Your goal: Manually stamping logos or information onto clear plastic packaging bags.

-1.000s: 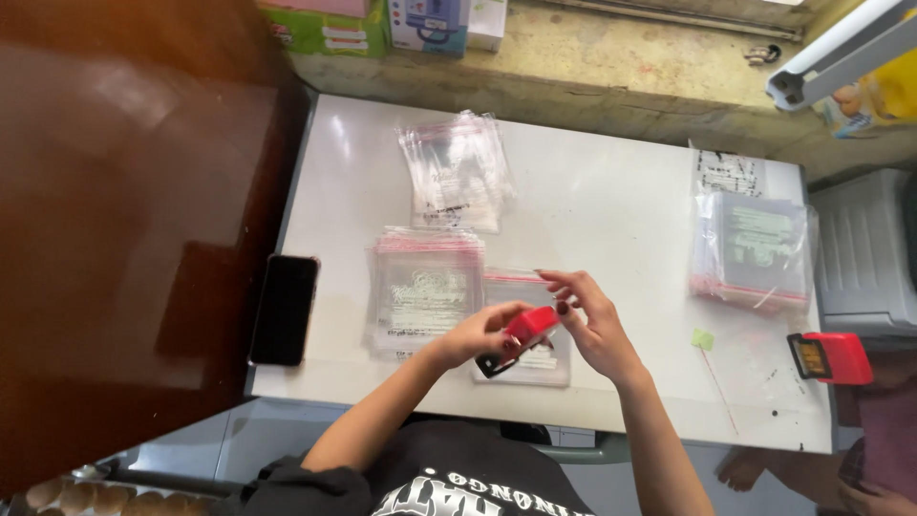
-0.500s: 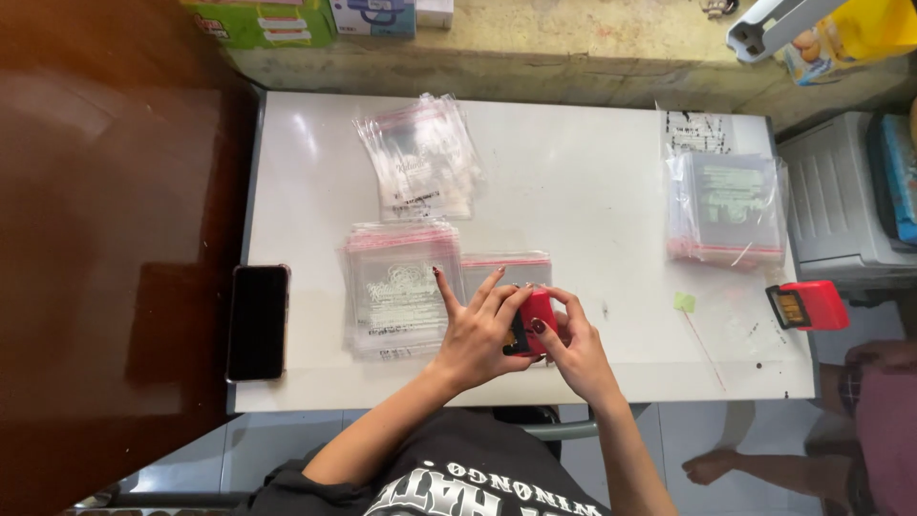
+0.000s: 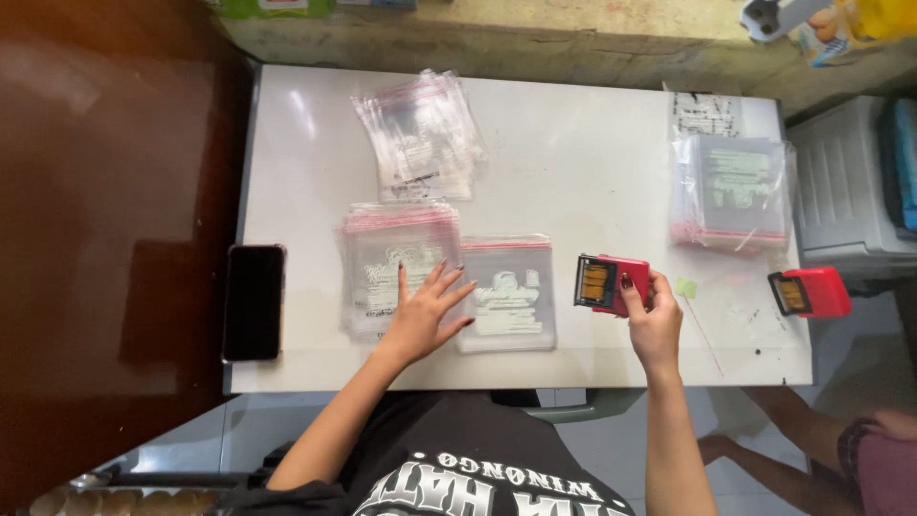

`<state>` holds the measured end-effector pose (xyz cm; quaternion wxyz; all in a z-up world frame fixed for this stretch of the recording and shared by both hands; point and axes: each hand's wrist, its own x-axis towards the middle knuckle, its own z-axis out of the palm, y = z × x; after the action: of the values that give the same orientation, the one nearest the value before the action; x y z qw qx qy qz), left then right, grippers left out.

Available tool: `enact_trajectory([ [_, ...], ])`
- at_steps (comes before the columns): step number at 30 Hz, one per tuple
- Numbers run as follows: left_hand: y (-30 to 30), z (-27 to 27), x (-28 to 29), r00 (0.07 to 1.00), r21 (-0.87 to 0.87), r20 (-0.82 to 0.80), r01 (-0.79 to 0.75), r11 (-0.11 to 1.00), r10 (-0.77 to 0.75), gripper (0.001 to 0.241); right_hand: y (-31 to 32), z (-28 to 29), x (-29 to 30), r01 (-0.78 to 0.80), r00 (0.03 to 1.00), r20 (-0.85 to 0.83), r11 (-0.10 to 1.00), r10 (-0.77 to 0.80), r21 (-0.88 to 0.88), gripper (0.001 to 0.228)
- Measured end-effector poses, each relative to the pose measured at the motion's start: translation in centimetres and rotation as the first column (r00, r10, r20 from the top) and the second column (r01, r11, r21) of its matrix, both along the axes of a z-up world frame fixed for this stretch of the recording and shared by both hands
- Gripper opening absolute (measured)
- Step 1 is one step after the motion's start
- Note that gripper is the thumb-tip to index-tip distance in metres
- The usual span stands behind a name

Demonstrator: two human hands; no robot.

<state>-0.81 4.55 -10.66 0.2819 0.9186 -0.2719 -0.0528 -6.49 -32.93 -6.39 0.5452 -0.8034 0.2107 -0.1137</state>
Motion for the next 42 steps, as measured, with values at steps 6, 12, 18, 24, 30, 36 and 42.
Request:
enact_trajectory([
  [6,1.0,-0.2,-0.8,0.996,0.146,0.071,0.036,0.989,-0.047,0.066,-13.7,-2.3,-3.0,0.204,0.967,0.054,0.631,-0.249,-0.748,0.041],
  [12,0.6,-0.8,1.1,0.973,0.152,0.108,0.188,0.97,-0.206,0.065,-24.2,-0.5,-7.0,0.126,0.93,-0.027,0.39,-0.366,-0.912,0.045],
  [18,-1.0,-0.5,4.5,0.869,0.15,0.218,0.42,0.895,-0.444,0.039,-20.7,-1.5,-5.1,-0.173,0.92,-0.301,0.428,-0.251,-0.887,0.051],
  [24,-2.2,-0.6,5.8,0.771,0.197,0.223,0.563,0.802,-0.596,0.039,-20.1,-6.0,-4.2,-0.256,0.907,-0.362,0.4,-0.216,-0.88,0.054],
  [30,-2.4,-1.1,6.3,0.726,0.19,0.288,0.596,0.78,-0.625,0.031,-21.0,-3.9,-4.0,-0.295,0.856,-0.446,0.462,-0.26,-0.836,0.052],
  [36,-0.9,-1.1,5.7,0.73,0.175,0.29,0.595,0.785,-0.618,0.03,-23.2,4.0,-5.7,-0.161,0.891,-0.368,0.57,-0.267,-0.805,0.058],
  [42,0.0,-1.3,5.4,0.727,0.139,0.373,0.571,0.809,-0.577,0.028,-20.8,4.5,-7.1,-0.204,0.899,-0.362,0.494,-0.248,-0.845,0.052],
])
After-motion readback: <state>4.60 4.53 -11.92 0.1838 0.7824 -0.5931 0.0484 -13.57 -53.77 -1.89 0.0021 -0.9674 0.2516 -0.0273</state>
